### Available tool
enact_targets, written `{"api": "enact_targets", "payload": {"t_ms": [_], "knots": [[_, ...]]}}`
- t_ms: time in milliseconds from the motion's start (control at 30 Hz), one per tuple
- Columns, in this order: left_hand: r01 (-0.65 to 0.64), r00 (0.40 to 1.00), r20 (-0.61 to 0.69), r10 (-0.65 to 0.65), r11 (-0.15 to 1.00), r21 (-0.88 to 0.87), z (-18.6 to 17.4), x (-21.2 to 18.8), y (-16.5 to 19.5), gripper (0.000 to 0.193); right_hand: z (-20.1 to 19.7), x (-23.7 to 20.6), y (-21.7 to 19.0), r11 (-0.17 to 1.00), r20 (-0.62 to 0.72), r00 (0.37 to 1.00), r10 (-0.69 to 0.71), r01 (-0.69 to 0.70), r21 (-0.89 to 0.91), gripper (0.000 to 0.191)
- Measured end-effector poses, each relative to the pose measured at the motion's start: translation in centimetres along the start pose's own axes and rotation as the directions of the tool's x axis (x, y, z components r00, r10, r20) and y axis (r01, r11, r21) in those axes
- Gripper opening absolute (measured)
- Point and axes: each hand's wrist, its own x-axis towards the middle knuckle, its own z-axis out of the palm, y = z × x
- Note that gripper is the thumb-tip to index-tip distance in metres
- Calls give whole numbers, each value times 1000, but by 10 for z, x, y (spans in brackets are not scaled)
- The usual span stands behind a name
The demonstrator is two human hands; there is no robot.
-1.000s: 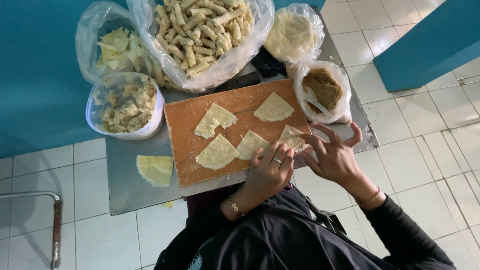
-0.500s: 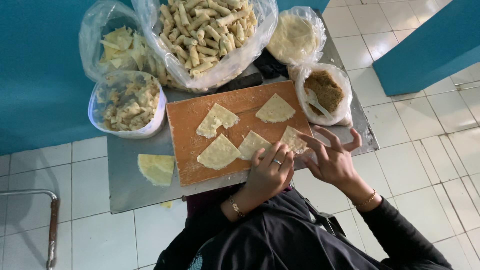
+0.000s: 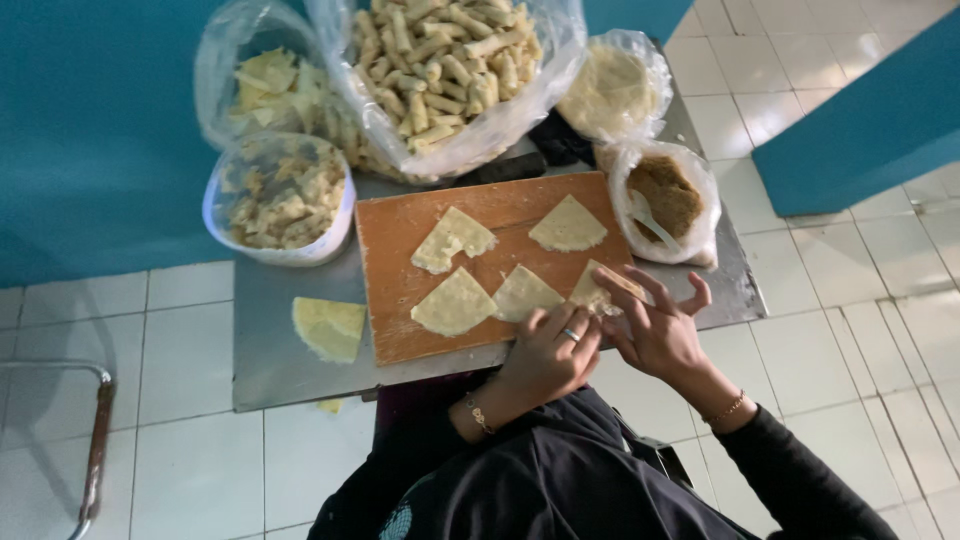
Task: The person folds thin dough sheets into triangular pastry wrappers on a wooden board, spoons a brown filling onto each wrapper, and folds the dough over the filling to enclose it, working through the wrappers one at a time. Finished folded pastries are set aside on the board as new wrappers are taken from the stack.
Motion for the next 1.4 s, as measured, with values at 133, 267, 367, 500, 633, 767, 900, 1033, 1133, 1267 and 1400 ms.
{"api": "enact_targets", "payload": {"t_ms": [133,267,367,500,633,767,900,1033,1133,1267,1400], "knots": [[-25,1000,-3,25,998,55,-4,3,3,31,-7,-8,2,999,-1,999,36,-36,-17,40],[-33,998,-58,40,992,126,-6,8,5,28,-28,19,4,987,-119,983,-142,132,-87,22],[-47,995,-76,59,986,161,-3,9,5,26,-50,75,-6,958,-262,929,-261,283,51,31],[-48,999,-13,50,989,143,4,7,5,25,-58,180,-55,779,-91,894,-439,429,457,35],[-66,992,-111,68,998,23,10,8,3,29,-28,275,-133,696,-56,818,-572,520,495,26],[-37,991,-132,18,989,-142,17,6,4,32,-2,313,-187,592,-135,786,-604,555,585,26],[-25,999,-29,18,970,-240,27,5,4,27,5,327,-198,662,161,766,-622,404,632,28],[-27,994,-106,12,989,-144,32,1,6,24,3,331,-200,619,183,746,-640,360,697,36],[-22,997,-78,8,984,-178,33,2,6,22,-1,332,-202,616,176,752,-635,355,703,36],[-8,996,-91,-11,979,-203,34,2,5,20,-1,332,-204,627,176,754,-632,364,689,38],[-5,999,-44,-6,968,-250,31,3,4,17,2,332,-202,603,77,764,-641,439,666,40]]}}
